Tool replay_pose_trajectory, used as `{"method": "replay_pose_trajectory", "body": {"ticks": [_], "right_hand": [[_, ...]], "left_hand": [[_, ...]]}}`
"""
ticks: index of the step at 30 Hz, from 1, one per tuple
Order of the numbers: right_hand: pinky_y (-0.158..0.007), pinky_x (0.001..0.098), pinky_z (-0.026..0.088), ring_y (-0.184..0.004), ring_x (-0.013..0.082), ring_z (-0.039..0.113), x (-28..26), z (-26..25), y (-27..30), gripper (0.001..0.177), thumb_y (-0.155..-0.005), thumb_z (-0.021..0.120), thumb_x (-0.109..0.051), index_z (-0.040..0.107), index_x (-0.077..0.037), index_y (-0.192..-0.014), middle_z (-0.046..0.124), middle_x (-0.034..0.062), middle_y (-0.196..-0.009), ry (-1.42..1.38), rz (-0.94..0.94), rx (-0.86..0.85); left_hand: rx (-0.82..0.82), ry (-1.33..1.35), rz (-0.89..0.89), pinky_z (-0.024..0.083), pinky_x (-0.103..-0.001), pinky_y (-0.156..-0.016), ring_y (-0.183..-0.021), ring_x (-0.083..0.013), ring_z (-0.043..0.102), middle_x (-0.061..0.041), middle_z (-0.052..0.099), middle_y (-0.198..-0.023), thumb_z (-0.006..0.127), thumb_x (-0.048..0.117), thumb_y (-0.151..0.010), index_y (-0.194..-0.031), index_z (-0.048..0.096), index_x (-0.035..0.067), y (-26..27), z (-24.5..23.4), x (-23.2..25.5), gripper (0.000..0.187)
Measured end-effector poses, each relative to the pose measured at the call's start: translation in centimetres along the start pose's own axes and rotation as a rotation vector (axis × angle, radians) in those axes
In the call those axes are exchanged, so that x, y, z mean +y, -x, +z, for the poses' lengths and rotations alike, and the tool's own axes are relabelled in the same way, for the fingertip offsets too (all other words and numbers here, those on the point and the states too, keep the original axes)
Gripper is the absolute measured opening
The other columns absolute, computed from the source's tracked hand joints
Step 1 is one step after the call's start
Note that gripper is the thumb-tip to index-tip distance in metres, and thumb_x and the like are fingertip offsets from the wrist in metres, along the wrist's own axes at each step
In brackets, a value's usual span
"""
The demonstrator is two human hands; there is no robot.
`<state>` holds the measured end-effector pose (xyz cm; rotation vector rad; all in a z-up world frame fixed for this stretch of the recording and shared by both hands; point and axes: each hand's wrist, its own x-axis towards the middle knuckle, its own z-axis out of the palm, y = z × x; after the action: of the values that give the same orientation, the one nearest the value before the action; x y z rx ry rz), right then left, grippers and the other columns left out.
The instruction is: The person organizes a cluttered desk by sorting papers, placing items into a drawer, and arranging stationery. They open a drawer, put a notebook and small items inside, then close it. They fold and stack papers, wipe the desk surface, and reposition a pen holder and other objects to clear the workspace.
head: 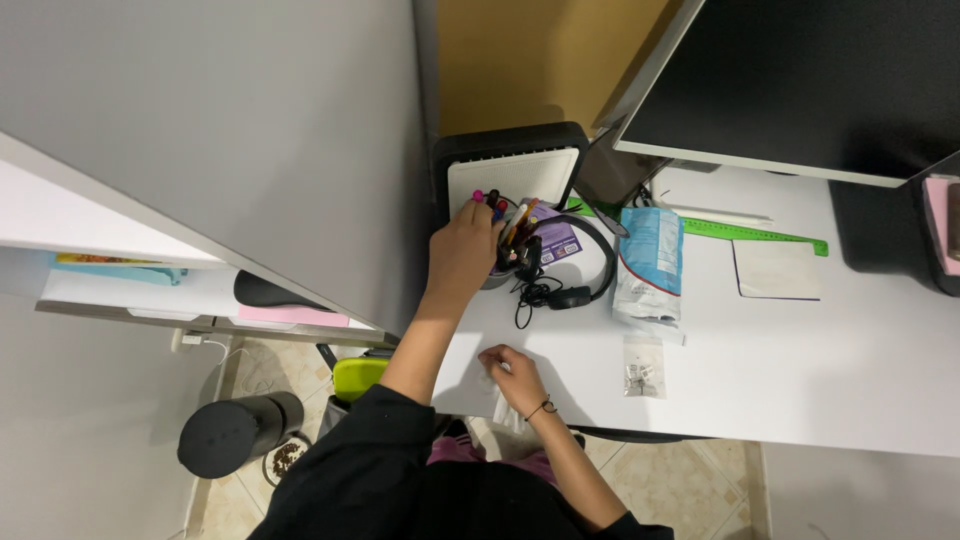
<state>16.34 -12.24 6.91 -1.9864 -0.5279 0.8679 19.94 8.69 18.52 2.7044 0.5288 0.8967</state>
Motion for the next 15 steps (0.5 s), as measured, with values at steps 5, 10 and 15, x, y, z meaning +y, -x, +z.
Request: {"method": "replay_pose_trajectory", "body": {"ticks": [5, 10, 15], "right_hand": [[-0.098, 0.0477, 0.054, -0.11, 0.0345, 0.07, 0.4, -0.5, 0.0, 0.023, -0.092, 0.062, -0.019, 0.077, -0.013, -0.109, 0.079, 0.0135, -0.104, 0.018, 0.005, 0.002], [-0.096, 0.0484, 0.054, -0.109, 0.0369, 0.07, 2.0, -0.2, -1.0, 0.023, -0.091, 0.064, -0.018, 0.077, -0.012, -0.109, 0.078, 0.0162, -0.103, 0.05, -0.047, 0.021], [-0.097, 0.0463, 0.054, -0.108, 0.0321, 0.071, 2.0, -0.6, -0.3, 0.021, -0.094, 0.067, -0.027, 0.078, -0.014, -0.107, 0.079, 0.012, -0.103, 0.003, -0.014, 0.037]], "left_hand": [[0.056, 0.002, -0.014, 0.052, -0.028, -0.053, -0.069, -0.0198, 0.063, -0.007, 0.059, -0.079, 0.064, 0.03, -0.102, -0.098, 0.064, 0.002, -0.2, 0.6, -1.0, 0.028], [0.023, -0.041, 0.018, 0.054, -0.03, -0.059, -0.083, -0.0231, 0.064, -0.007, 0.06, -0.085, 0.064, 0.029, -0.1, -0.098, 0.062, 0.004, 0.0, 0.6, 0.2, 0.026], [0.03, -0.014, -0.052, 0.054, -0.036, -0.067, -0.093, -0.0289, 0.062, -0.011, 0.059, -0.089, 0.063, 0.023, -0.098, -0.097, 0.06, 0.004, 1.7, 3.1, -1.9, 0.019]]}}
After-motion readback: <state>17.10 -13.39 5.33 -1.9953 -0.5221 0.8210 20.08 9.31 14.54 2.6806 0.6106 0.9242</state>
